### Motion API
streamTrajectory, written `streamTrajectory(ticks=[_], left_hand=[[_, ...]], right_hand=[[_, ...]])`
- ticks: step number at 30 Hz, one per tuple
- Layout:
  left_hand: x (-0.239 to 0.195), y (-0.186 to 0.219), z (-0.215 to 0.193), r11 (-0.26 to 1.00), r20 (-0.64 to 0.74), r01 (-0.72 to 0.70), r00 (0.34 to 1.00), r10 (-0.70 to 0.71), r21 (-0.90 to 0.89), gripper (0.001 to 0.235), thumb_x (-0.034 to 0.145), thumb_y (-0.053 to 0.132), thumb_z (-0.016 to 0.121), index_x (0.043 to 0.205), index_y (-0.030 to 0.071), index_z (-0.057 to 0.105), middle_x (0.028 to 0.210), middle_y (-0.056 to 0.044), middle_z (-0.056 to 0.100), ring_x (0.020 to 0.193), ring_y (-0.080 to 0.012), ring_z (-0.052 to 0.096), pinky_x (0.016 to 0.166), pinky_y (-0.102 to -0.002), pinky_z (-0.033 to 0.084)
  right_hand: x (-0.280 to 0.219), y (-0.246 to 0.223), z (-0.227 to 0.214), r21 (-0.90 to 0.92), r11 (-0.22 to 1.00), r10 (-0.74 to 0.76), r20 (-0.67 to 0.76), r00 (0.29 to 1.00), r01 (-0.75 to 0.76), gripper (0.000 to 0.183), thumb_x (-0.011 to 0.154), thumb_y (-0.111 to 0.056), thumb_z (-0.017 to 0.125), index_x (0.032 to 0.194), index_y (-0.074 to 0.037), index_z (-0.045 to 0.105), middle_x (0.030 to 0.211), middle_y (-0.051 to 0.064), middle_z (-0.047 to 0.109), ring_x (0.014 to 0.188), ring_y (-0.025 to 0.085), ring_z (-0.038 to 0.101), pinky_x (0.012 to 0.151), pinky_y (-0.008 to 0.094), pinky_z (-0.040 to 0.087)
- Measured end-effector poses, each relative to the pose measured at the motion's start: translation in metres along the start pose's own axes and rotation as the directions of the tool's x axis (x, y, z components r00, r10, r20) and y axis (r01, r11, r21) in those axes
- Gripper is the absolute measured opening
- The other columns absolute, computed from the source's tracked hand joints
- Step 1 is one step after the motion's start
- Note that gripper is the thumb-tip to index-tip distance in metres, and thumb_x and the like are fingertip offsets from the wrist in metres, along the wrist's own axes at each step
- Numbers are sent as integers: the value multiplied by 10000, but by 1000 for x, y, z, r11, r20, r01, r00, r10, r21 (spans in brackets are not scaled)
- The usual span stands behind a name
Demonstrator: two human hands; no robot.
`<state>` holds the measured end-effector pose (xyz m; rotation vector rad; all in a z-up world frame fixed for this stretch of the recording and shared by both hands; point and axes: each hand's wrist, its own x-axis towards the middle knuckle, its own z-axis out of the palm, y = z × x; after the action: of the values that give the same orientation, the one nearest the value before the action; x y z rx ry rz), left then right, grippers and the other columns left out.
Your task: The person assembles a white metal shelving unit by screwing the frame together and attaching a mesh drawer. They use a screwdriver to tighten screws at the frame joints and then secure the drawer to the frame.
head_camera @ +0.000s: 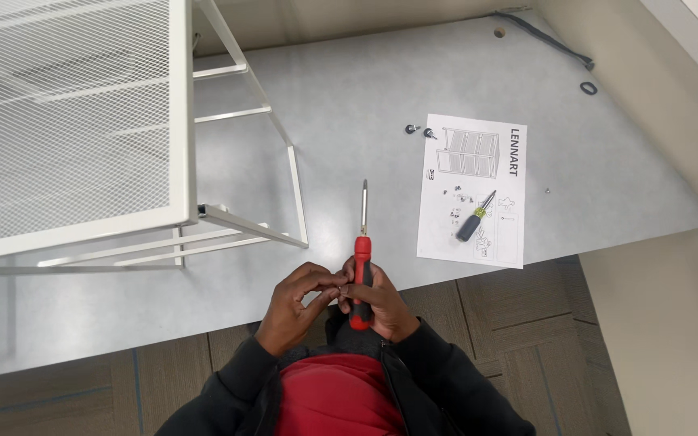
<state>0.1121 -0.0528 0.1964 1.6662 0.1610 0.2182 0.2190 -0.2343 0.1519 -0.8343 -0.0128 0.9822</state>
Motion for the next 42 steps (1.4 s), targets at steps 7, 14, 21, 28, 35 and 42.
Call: streamTrajectory(ticks=[7, 14, 21, 28, 35, 42], left_hand=[[-7, 31, -18, 979, 54, -196, 980, 193, 57, 216, 1084, 82, 830, 1255, 144, 947, 1041, -168, 827, 981, -392, 844, 853, -586, 679], [-17, 68, -47, 953, -49, -256, 967, 251, -160, 71, 1100, 74, 802, 1154, 47, 839, 1036, -137, 797, 960, -273, 800, 889, -438, 672], [-20, 127, -98, 782, -136, -128, 989, 56, -610, 302, 1090, 276, 835, 1178, 7, 727, 1089, -207, 819, 1043, -383, 879, 930, -484, 753], [-30, 139, -134, 772, -46, -114, 993, 109, -625, 257, 1087, 239, 838, 1160, 10, 747, 1104, -211, 826, 923, -365, 852, 892, -483, 759], [-35, 140, -167, 788, 28, -131, 982, 184, -602, 221, 1119, 210, 801, 1173, 2, 751, 1086, -177, 808, 1078, -349, 878, 909, -463, 771], [-25, 139, -213, 905, 289, -82, 932, 217, -417, 241, 1113, 239, 795, 1163, 4, 809, 1049, -146, 864, 953, -242, 874, 929, -361, 722]], right_hand=[[-30, -8, 46, 21, 999, -49, 4, 999, 49, 324, 970, 27, 841, 1103, -85, 567, 967, 65, 627, 940, 264, 783, 652, 356, 674], [-59, -7, 112, -113, 968, -234, -96, 967, 223, 271, 1089, -166, 801, 1191, -54, 576, 919, 169, 747, 697, 272, 787, 652, 412, 730], [-105, -15, 154, -908, 284, -490, 138, 860, 308, 415, 1101, -522, 727, 1163, -119, 803, 749, -21, 683, 562, 120, 637, 606, 316, 490], [-116, -3, 195, -965, 5, -571, 214, 793, 264, 305, 1085, -354, 803, 1206, -74, 829, 1037, 37, 874, 785, 178, 762, 708, 339, 584], [-117, 21, 209, -966, -172, -608, 258, 751, 192, 274, 1067, -287, 836, 1259, -92, 835, 1144, 51, 919, 919, 216, 851, 777, 362, 651], [-134, 30, 234, -973, 229, -463, -138, 876, -32, 400, 982, -434, 901, 1283, -171, 910, 1037, -60, 908, 874, 88, 759, 774, 294, 566]])
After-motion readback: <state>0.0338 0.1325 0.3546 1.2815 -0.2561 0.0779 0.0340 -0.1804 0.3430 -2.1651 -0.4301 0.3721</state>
